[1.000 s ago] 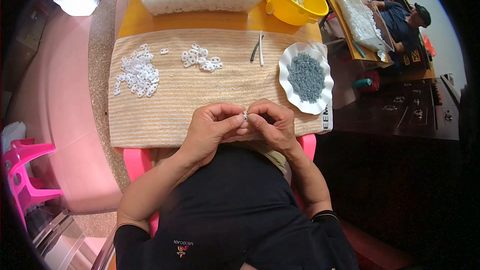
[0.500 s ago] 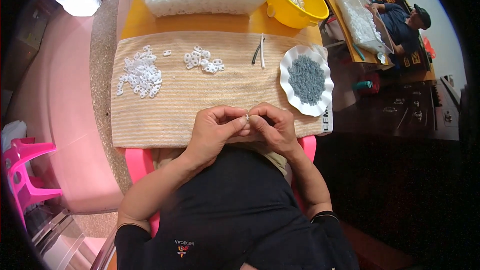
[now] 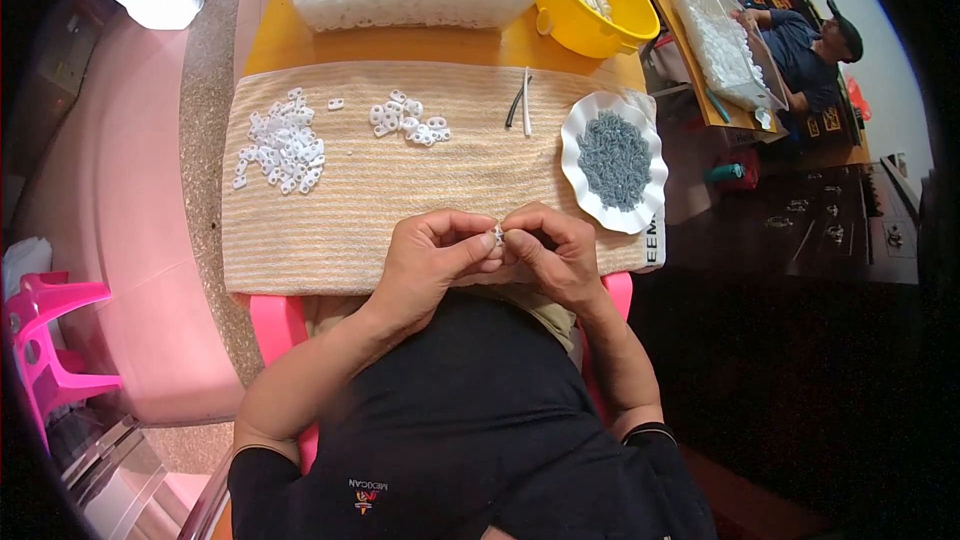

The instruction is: Assembling small white plastic rings by manually inserting grey connector pins.

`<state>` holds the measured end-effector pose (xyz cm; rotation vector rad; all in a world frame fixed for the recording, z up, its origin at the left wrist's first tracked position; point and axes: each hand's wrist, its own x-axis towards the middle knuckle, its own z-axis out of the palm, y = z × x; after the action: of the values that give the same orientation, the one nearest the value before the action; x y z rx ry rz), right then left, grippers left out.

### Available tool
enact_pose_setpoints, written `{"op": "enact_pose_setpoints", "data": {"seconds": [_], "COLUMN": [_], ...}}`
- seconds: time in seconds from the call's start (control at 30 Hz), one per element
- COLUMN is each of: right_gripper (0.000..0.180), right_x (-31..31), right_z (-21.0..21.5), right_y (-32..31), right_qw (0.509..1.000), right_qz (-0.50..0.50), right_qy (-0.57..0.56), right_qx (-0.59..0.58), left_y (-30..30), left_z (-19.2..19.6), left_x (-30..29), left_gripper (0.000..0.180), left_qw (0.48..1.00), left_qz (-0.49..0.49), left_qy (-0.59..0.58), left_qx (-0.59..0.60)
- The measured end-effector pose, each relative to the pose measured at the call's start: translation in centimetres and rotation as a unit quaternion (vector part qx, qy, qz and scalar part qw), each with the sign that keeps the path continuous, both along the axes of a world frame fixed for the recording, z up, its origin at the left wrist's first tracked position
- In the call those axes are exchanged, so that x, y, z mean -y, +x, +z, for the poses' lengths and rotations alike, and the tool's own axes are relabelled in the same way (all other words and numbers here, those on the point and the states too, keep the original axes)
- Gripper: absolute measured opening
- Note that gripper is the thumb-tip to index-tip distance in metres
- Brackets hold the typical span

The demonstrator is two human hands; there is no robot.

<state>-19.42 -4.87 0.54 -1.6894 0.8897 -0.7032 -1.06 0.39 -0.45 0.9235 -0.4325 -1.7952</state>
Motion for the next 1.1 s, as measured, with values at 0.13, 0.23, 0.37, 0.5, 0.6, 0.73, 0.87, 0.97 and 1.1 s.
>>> {"op": "enact_pose_setpoints", "data": {"seconds": [0.13, 0.23, 0.37, 0.5, 0.6, 0.73, 0.87, 0.97, 1.1], "right_gripper": [0.008, 0.008, 0.008, 0.009, 0.010, 0.012, 0.010, 0.011, 0.012], "right_x": [-0.2, -0.1, -0.4, -0.6, -0.9, -1.2, -0.8, -0.6, 0.3], "right_z": [-0.1, 0.2, 0.1, -0.4, -0.6, -0.5, 0.0, 0.7, 1.0], "right_y": [0.1, 0.3, 1.0, 1.2, 1.4, 1.4, 1.1, 1.3, 1.1], "right_qw": [1.000, 0.999, 0.994, 0.990, 0.993, 0.997, 0.995, 0.996, 0.997], "right_qz": [-0.017, -0.005, -0.013, -0.017, -0.026, -0.050, -0.048, -0.041, -0.016], "right_qy": [0.016, -0.050, -0.103, -0.132, -0.107, -0.048, -0.081, -0.063, -0.066], "right_qx": [0.017, -0.017, -0.033, -0.049, -0.044, -0.046, -0.041, -0.037, -0.030], "left_y": [0.0, 0.0, 0.1, -0.2, -0.3, -0.3, -0.2, 0.0, 0.2], "left_z": [0.0, 0.1, 0.1, -0.3, -0.8, -0.8, -0.4, -0.2, -0.1], "left_x": [0.0, 0.0, 0.0, -0.2, -0.5, -0.3, -0.3, -0.2, -0.2], "left_gripper": [0.017, 0.017, 0.017, 0.017, 0.018, 0.018, 0.017, 0.018, 0.018], "left_qw": [1.000, 1.000, 1.000, 0.999, 0.998, 0.997, 0.998, 0.999, 0.998], "left_qz": [0.002, 0.006, 0.010, 0.029, 0.041, 0.039, 0.037, 0.034, 0.043], "left_qy": [0.000, -0.001, -0.002, -0.011, -0.030, -0.045, -0.049, -0.039, -0.048], "left_qx": [-0.004, -0.002, 0.004, 0.018, 0.039, 0.043, 0.023, 0.013, -0.002]}}
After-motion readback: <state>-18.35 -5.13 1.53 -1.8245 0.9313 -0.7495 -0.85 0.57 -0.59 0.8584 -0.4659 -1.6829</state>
